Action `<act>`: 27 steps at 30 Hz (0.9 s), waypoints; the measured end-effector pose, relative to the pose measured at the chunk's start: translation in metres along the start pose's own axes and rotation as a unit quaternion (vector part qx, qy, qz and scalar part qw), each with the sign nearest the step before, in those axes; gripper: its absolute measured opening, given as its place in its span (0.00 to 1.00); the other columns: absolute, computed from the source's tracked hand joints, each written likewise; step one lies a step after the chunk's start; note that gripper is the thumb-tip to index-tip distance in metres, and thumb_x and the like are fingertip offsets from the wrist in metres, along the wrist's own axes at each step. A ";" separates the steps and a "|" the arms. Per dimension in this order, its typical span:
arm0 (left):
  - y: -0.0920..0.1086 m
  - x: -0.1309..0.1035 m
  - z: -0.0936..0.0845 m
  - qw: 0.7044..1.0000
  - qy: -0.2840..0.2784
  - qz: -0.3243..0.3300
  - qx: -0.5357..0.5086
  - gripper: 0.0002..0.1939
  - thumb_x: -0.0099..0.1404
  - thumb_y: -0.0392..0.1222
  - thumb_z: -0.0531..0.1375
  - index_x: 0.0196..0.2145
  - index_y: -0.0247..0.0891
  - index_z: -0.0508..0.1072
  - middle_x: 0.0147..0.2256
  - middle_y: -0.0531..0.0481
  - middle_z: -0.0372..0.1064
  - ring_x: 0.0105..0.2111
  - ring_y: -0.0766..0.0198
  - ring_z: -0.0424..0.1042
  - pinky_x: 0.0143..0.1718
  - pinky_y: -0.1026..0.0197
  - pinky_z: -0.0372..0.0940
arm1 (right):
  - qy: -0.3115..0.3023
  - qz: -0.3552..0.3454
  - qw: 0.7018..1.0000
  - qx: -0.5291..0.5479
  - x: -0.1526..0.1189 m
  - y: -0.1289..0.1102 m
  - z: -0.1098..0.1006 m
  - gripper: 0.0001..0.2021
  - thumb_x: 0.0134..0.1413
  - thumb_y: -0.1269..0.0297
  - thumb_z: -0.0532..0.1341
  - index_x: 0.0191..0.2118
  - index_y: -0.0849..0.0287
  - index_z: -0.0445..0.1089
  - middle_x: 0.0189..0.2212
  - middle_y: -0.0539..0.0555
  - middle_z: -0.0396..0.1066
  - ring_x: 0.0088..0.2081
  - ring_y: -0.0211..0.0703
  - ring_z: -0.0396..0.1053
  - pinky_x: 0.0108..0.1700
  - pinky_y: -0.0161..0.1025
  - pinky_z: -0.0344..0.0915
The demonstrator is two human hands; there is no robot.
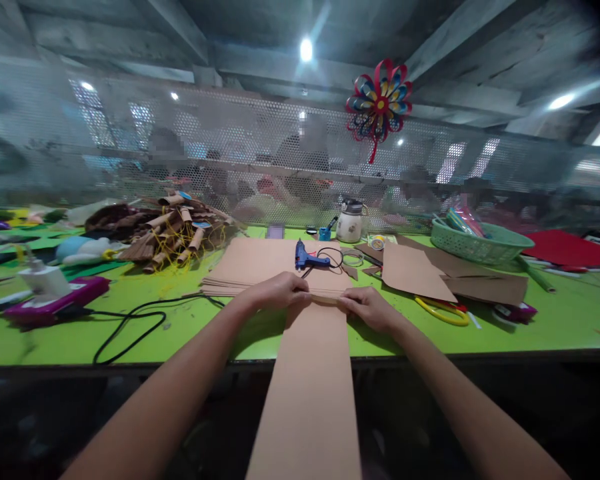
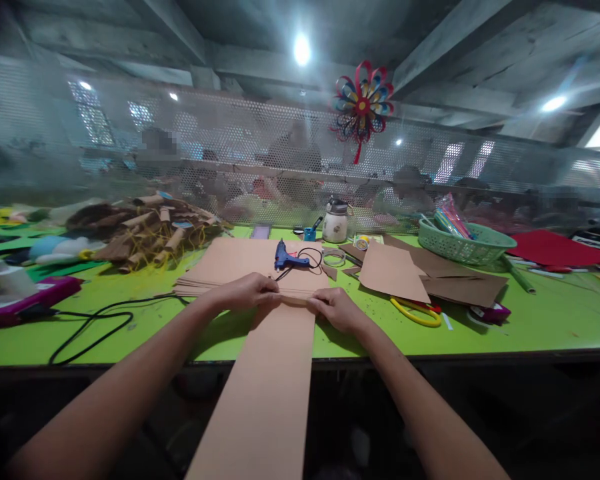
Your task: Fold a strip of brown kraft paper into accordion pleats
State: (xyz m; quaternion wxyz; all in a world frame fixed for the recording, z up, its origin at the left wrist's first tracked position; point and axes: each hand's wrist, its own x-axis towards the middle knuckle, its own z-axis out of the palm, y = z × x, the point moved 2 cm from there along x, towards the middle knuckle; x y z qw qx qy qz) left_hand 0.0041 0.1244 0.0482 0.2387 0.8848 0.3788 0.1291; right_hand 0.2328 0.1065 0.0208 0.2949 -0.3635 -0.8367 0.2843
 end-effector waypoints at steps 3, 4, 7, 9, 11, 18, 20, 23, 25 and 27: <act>0.002 -0.003 -0.007 0.999 0.002 0.006 -0.033 0.17 0.64 0.49 0.53 0.28 0.33 0.71 0.22 0.54 0.60 0.24 0.68 0.57 0.26 0.67 0.52 | -0.015 0.032 0.998 0.057 -0.002 0.004 0.000 0.19 0.59 0.54 0.54 0.23 0.60 0.62 0.18 0.47 0.59 0.20 0.34 0.58 0.24 0.32 0.53; 0.003 -0.004 -0.008 0.999 -0.011 0.011 -0.049 0.17 0.64 0.49 0.53 0.26 0.33 0.70 0.21 0.54 0.59 0.23 0.69 0.57 0.26 0.67 0.53 | -0.016 0.034 0.997 0.064 -0.002 0.005 -0.001 0.19 0.59 0.53 0.54 0.22 0.60 0.61 0.17 0.47 0.59 0.20 0.34 0.57 0.24 0.32 0.53; 0.007 -0.006 -0.009 0.994 -0.052 0.017 -0.099 0.17 0.63 0.49 0.54 0.25 0.33 0.68 0.21 0.54 0.59 0.22 0.68 0.60 0.25 0.66 0.55 | -0.019 0.038 0.996 0.073 -0.003 0.008 -0.003 0.20 0.58 0.51 0.55 0.22 0.61 0.62 0.17 0.47 0.60 0.20 0.33 0.56 0.24 0.33 0.52; 0.008 -0.006 -0.008 0.989 -0.066 0.013 -0.133 0.17 0.62 0.50 0.55 0.24 0.33 0.68 0.21 0.53 0.61 0.23 0.68 0.62 0.27 0.66 0.57 | -0.024 0.048 0.995 0.082 -0.003 0.008 -0.004 0.20 0.58 0.50 0.55 0.22 0.61 0.63 0.17 0.48 0.60 0.20 0.33 0.56 0.24 0.33 0.52; 0.008 -0.006 -0.007 0.983 -0.066 -0.001 -0.170 0.17 0.61 0.51 0.57 0.25 0.33 0.69 0.22 0.52 0.63 0.24 0.67 0.64 0.28 0.65 0.60 | -0.028 0.052 0.994 0.087 -0.003 0.008 -0.004 0.21 0.57 0.49 0.55 0.22 0.61 0.63 0.17 0.48 0.61 0.19 0.33 0.56 0.23 0.33 0.52; 0.002 -0.009 -0.009 0.970 -0.029 -0.064 -0.233 0.20 0.58 0.56 0.59 0.28 0.32 0.72 0.23 0.52 0.65 0.23 0.68 0.63 0.24 0.66 0.59 | -0.019 0.050 0.995 0.086 -0.004 0.007 -0.002 0.20 0.57 0.50 0.56 0.24 0.62 0.65 0.18 0.48 0.61 0.20 0.33 0.58 0.25 0.32 0.54; 0.002 -0.010 -0.010 0.968 -0.024 -0.060 -0.244 0.21 0.58 0.56 0.59 0.25 0.32 0.70 0.22 0.53 0.63 0.21 0.69 0.61 0.22 0.67 0.58 | -0.012 0.051 0.995 0.087 -0.004 0.006 -0.001 0.20 0.57 0.51 0.57 0.24 0.62 0.65 0.18 0.47 0.60 0.21 0.34 0.59 0.24 0.32 0.54; 0.006 -0.010 -0.012 0.967 -0.002 -0.054 -0.248 0.20 0.58 0.55 0.59 0.23 0.33 0.68 0.21 0.53 0.62 0.21 0.69 0.61 0.23 0.66 0.59 | -0.003 0.042 0.996 0.082 -0.003 0.007 0.000 0.19 0.57 0.52 0.57 0.26 0.63 0.68 0.19 0.48 0.61 0.21 0.34 0.60 0.25 0.32 0.56; 0.008 -0.010 -0.013 0.971 0.010 -0.052 -0.233 0.20 0.58 0.54 0.59 0.22 0.32 0.68 0.20 0.54 0.61 0.21 0.69 0.61 0.23 0.66 0.59 | 0.004 0.037 0.996 0.080 -0.002 0.008 0.001 0.17 0.57 0.53 0.57 0.30 0.64 0.71 0.21 0.49 0.64 0.21 0.34 0.61 0.26 0.33 0.58; 0.008 -0.009 -0.013 0.979 0.019 -0.047 -0.198 0.18 0.59 0.52 0.58 0.23 0.32 0.69 0.19 0.54 0.61 0.20 0.69 0.61 0.23 0.66 0.58 | 0.011 0.041 0.995 0.087 -0.002 0.010 0.002 0.16 0.57 0.55 0.57 0.38 0.64 0.73 0.22 0.49 0.65 0.22 0.35 0.63 0.26 0.33 0.60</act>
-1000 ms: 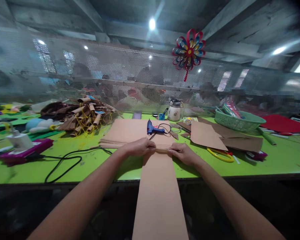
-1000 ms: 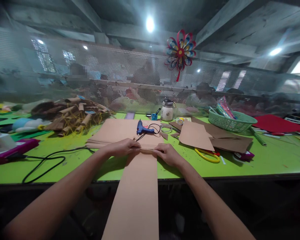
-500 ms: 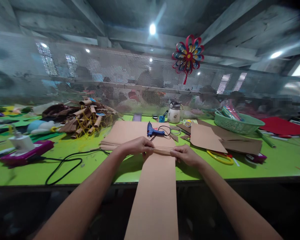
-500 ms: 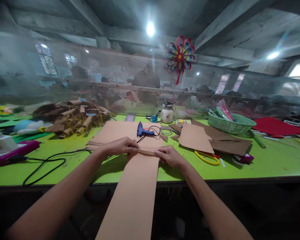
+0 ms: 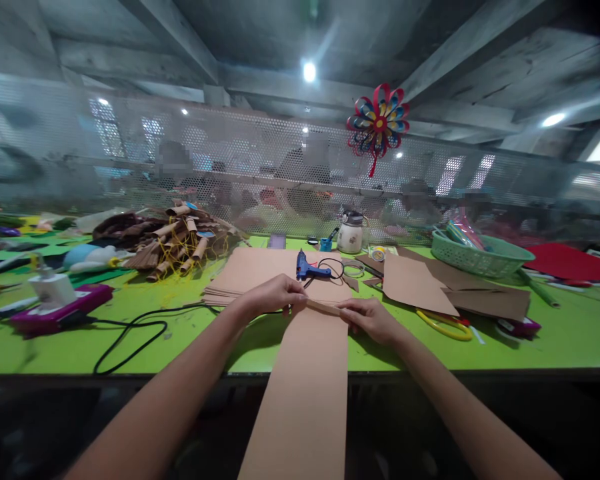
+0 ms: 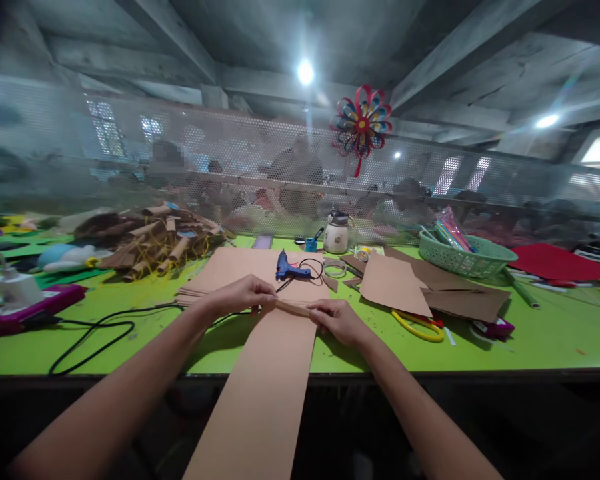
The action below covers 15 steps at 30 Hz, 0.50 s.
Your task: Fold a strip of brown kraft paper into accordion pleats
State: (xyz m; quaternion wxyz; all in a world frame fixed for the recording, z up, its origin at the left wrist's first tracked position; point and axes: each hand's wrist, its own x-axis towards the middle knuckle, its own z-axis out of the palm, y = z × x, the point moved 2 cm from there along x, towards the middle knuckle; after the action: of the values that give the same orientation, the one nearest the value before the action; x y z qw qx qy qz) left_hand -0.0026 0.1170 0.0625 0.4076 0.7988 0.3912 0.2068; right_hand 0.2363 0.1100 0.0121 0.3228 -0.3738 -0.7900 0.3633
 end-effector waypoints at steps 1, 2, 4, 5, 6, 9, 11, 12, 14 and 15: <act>0.000 0.000 0.000 1.000 0.006 0.004 0.024 0.18 0.60 0.51 0.57 0.24 0.32 0.70 0.19 0.54 0.61 0.19 0.69 0.61 0.22 0.66 0.57 | 0.003 0.003 1.000 0.004 0.000 0.001 0.000 0.17 0.57 0.55 0.57 0.42 0.64 0.72 0.23 0.50 0.66 0.22 0.35 0.64 0.26 0.33 0.60; -0.001 0.001 0.000 0.999 0.014 0.010 0.049 0.17 0.60 0.50 0.57 0.26 0.31 0.71 0.19 0.54 0.61 0.19 0.69 0.60 0.22 0.66 0.55 | 0.007 0.006 1.000 0.007 0.000 0.002 0.001 0.17 0.56 0.56 0.58 0.45 0.64 0.72 0.23 0.50 0.66 0.22 0.36 0.64 0.26 0.33 0.61; -0.002 0.001 0.000 0.994 0.035 0.029 0.102 0.16 0.62 0.48 0.55 0.30 0.31 0.74 0.20 0.53 0.63 0.20 0.68 0.61 0.23 0.67 0.54 | 0.013 0.010 1.000 0.006 0.001 0.003 0.001 0.17 0.55 0.57 0.58 0.44 0.63 0.72 0.22 0.50 0.66 0.21 0.36 0.64 0.25 0.33 0.60; -0.002 0.002 0.001 0.990 0.048 0.040 0.125 0.16 0.62 0.47 0.54 0.31 0.30 0.75 0.21 0.53 0.65 0.21 0.68 0.61 0.23 0.67 0.53 | 0.019 0.011 1.000 0.006 0.001 0.002 0.001 0.16 0.55 0.56 0.59 0.42 0.63 0.72 0.22 0.50 0.66 0.21 0.35 0.63 0.24 0.32 0.60; -0.001 0.002 0.001 0.986 0.059 0.051 0.145 0.16 0.62 0.46 0.53 0.32 0.30 0.75 0.22 0.52 0.66 0.22 0.68 0.61 0.24 0.67 0.53 | 0.025 0.011 1.000 0.006 0.001 0.001 0.000 0.15 0.54 0.56 0.59 0.40 0.63 0.72 0.21 0.49 0.66 0.20 0.35 0.63 0.23 0.32 0.59; -0.002 0.003 0.003 0.980 0.070 0.072 0.173 0.16 0.62 0.44 0.53 0.34 0.30 0.76 0.26 0.50 0.69 0.26 0.67 0.63 0.27 0.67 0.54 | 0.034 0.013 0.999 0.009 0.002 -0.002 0.000 0.14 0.54 0.56 0.59 0.36 0.62 0.72 0.21 0.48 0.64 0.20 0.35 0.62 0.23 0.32 0.59; -0.003 0.005 0.004 0.982 0.060 0.070 0.165 0.16 0.62 0.45 0.54 0.34 0.31 0.77 0.27 0.50 0.70 0.27 0.66 0.63 0.27 0.67 0.54 | 0.031 0.018 0.999 0.012 0.002 -0.004 0.001 0.13 0.54 0.56 0.59 0.34 0.62 0.71 0.20 0.48 0.63 0.20 0.34 0.61 0.24 0.32 0.59; -0.004 0.005 0.004 0.984 0.056 0.066 0.154 0.16 0.62 0.46 0.54 0.34 0.31 0.77 0.27 0.50 0.69 0.26 0.67 0.62 0.27 0.67 0.53 | 0.029 0.019 0.999 0.015 0.002 -0.004 0.001 0.13 0.54 0.55 0.59 0.34 0.62 0.71 0.19 0.47 0.63 0.20 0.34 0.61 0.24 0.32 0.58; -0.004 0.005 0.004 0.989 0.052 0.061 0.125 0.17 0.62 0.48 0.54 0.33 0.31 0.76 0.26 0.51 0.67 0.26 0.67 0.61 0.26 0.67 0.52 | 0.020 0.019 0.999 0.031 0.001 -0.003 0.002 0.14 0.54 0.55 0.60 0.34 0.62 0.71 0.19 0.47 0.63 0.20 0.34 0.61 0.24 0.32 0.58; -0.004 0.005 0.003 0.992 0.051 0.060 0.104 0.17 0.62 0.49 0.55 0.33 0.31 0.76 0.25 0.51 0.66 0.25 0.68 0.60 0.26 0.67 0.52 | 0.014 0.016 0.999 0.047 0.000 -0.002 0.002 0.14 0.54 0.54 0.60 0.35 0.62 0.71 0.20 0.47 0.63 0.20 0.34 0.61 0.24 0.32 0.58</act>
State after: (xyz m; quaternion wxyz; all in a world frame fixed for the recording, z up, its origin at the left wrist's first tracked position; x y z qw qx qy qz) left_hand 0.0007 0.1205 0.0574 0.2891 0.8470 0.3823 0.2299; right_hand 0.2344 0.1085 0.0128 0.3448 -0.3761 -0.7612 0.4004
